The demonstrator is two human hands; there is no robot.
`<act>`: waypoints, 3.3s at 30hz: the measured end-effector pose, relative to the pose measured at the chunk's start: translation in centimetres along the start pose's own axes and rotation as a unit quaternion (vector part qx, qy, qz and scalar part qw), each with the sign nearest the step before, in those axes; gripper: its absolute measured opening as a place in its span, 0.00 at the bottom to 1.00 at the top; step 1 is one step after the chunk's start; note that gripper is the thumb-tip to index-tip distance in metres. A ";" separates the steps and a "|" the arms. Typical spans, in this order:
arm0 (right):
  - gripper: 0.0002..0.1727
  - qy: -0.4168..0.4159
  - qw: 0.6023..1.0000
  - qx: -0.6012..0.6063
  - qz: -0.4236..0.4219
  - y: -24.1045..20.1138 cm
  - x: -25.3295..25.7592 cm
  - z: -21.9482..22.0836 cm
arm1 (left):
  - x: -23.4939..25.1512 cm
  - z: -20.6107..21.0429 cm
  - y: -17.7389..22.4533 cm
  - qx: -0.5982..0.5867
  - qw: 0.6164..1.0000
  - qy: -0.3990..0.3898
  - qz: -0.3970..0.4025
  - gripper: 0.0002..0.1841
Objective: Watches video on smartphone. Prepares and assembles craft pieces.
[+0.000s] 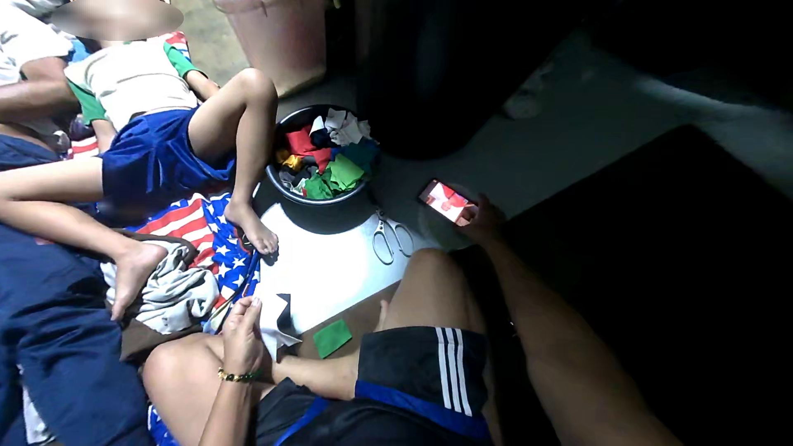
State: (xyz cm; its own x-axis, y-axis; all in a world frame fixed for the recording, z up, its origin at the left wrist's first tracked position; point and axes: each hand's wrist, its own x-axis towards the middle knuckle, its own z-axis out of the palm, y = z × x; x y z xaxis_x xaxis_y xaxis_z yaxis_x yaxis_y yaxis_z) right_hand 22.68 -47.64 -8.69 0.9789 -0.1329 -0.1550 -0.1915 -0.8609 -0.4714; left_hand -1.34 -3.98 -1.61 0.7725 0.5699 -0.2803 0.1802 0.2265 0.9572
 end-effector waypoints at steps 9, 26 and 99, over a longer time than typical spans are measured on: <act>0.51 0.016 0.996 -0.060 -0.071 -0.3 0.4 -0.5 | 1.3 1.3 -3.6 0.015 1.000 -0.012 -0.010 0.06; 0.47 0.089 0.989 -0.088 -0.074 -1.9 -1.0 -0.1 | 0.1 2.1 -6.3 0.201 0.966 -0.131 0.097 0.06; 0.43 0.094 0.974 -0.097 -0.182 -3.9 12.3 -1.2 | 1.3 3.3 -7.1 0.120 0.986 -0.113 0.029 0.03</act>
State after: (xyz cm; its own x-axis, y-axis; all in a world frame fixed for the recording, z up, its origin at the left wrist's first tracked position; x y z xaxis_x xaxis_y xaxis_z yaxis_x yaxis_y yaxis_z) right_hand 35.59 -46.50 -7.66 0.9786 0.1260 0.1627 0.1694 -0.9420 -0.2895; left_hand 0.43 -7.46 -8.59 0.8964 0.3802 -0.2278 0.2501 -0.0096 0.9682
